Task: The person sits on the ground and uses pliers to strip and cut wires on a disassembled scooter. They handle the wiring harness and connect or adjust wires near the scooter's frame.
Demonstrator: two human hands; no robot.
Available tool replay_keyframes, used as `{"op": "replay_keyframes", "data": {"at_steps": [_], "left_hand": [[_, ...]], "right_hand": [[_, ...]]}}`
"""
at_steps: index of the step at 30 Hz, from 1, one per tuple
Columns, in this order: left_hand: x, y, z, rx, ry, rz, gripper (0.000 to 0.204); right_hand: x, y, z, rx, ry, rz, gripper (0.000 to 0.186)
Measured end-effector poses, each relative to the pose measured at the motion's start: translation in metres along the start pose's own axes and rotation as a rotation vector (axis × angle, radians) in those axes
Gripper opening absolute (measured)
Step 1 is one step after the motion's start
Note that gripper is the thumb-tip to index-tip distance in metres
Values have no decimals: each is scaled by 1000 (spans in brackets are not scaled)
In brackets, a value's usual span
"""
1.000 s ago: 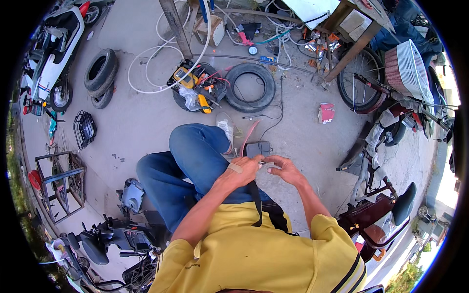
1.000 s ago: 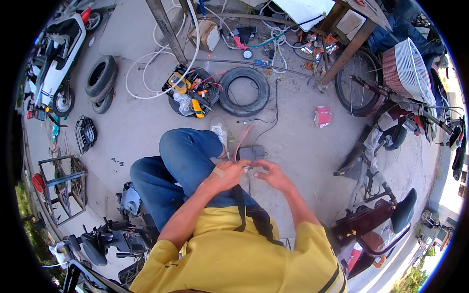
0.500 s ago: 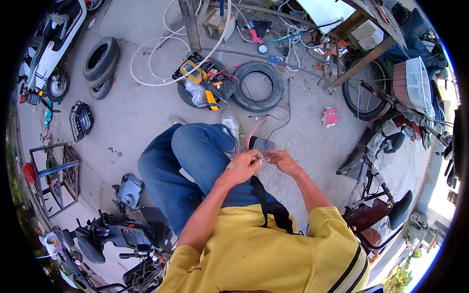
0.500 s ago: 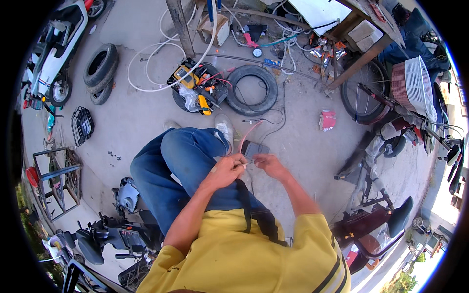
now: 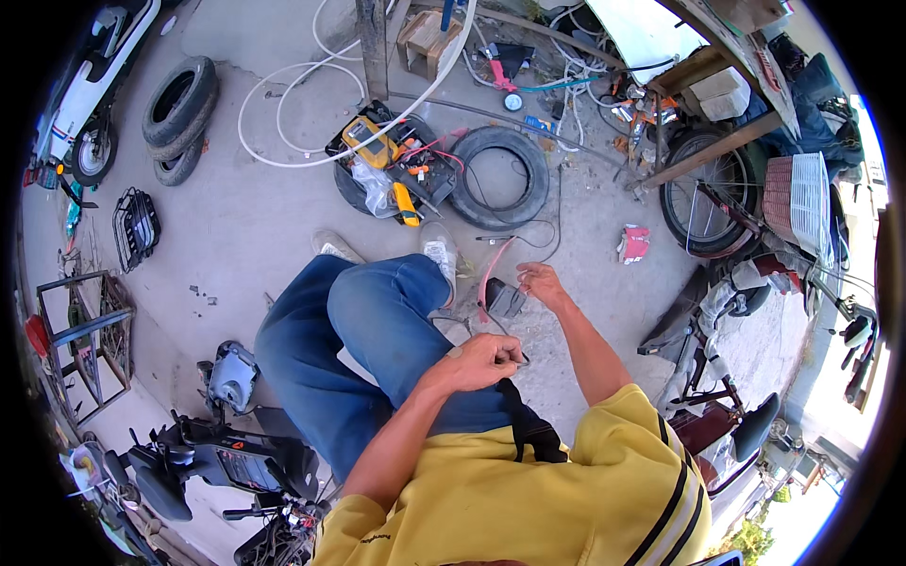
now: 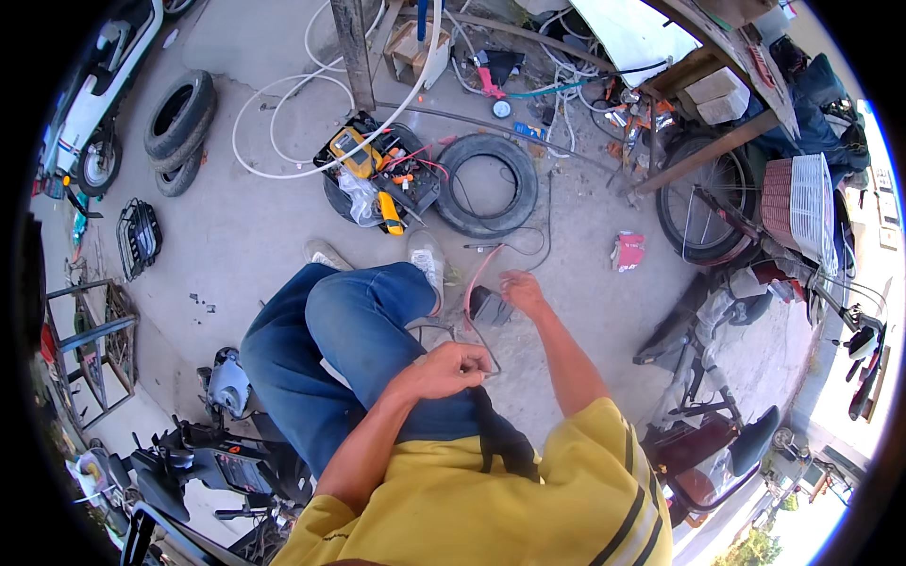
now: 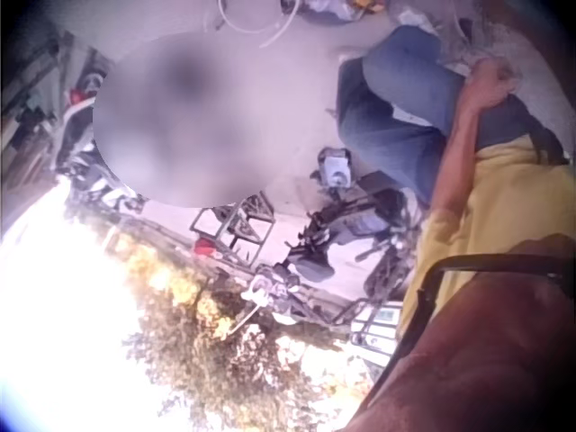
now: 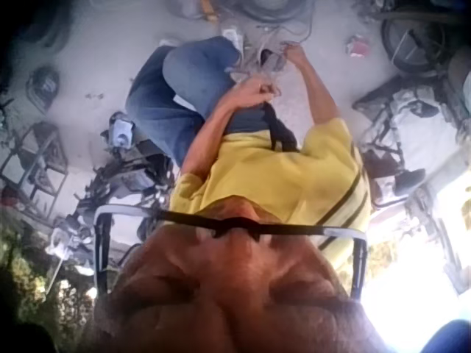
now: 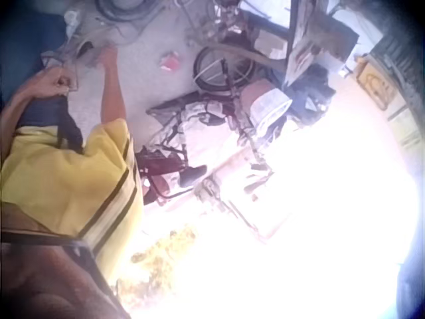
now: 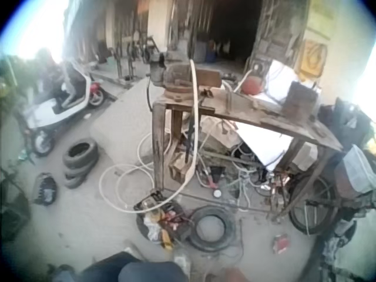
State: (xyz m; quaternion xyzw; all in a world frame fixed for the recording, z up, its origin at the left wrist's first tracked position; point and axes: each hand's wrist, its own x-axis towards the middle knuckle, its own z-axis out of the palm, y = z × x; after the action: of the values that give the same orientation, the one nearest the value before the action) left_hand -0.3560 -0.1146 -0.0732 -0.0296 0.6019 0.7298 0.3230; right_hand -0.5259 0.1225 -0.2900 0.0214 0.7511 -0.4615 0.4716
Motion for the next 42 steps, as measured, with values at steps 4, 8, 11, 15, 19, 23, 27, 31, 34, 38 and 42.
{"op": "replay_keyframes", "data": {"at_steps": [4, 8, 11, 15, 19, 23, 27, 31, 34, 38, 42], "left_hand": [[3, 7, -6, 38, -58, 13, 21], [11, 15, -12, -37, -210, 85, 20], [15, 21, -15, -111, -276, 133, 22], [23, 19, -18, -146, -251, 127, 21], [25, 35, -30, -51, -148, 99, 14], [30, 37, -31, 2, -195, 42, 14], [31, 32, -30, 27, -205, 59, 17], [33, 30, -26, 72, -203, 70, 17], [32, 31, -26, 94, -189, 95, 17], [32, 26, -24, 92, -188, 100, 16], [27, 27, -26, 75, -151, 121, 17]], "right_hand": [[93, 22, 1, -205, 228, 27, 45], [180, 41, 16, -326, 278, 107, 54], [228, 39, 45, -485, 445, -28, 63], [251, -3, 65, -838, 397, -36, 64], [228, -76, 82, -828, 326, 173, 46], [227, -62, 66, -971, 286, 62, 29], [238, -63, 48, -839, 495, -98, 23], [220, -162, 39, -394, 601, -305, 19], [201, -219, 66, -461, 797, -626, 18], [197, -237, 109, -642, 471, -715, 24], [252, -188, 151, -658, 279, -410, 29]]}}
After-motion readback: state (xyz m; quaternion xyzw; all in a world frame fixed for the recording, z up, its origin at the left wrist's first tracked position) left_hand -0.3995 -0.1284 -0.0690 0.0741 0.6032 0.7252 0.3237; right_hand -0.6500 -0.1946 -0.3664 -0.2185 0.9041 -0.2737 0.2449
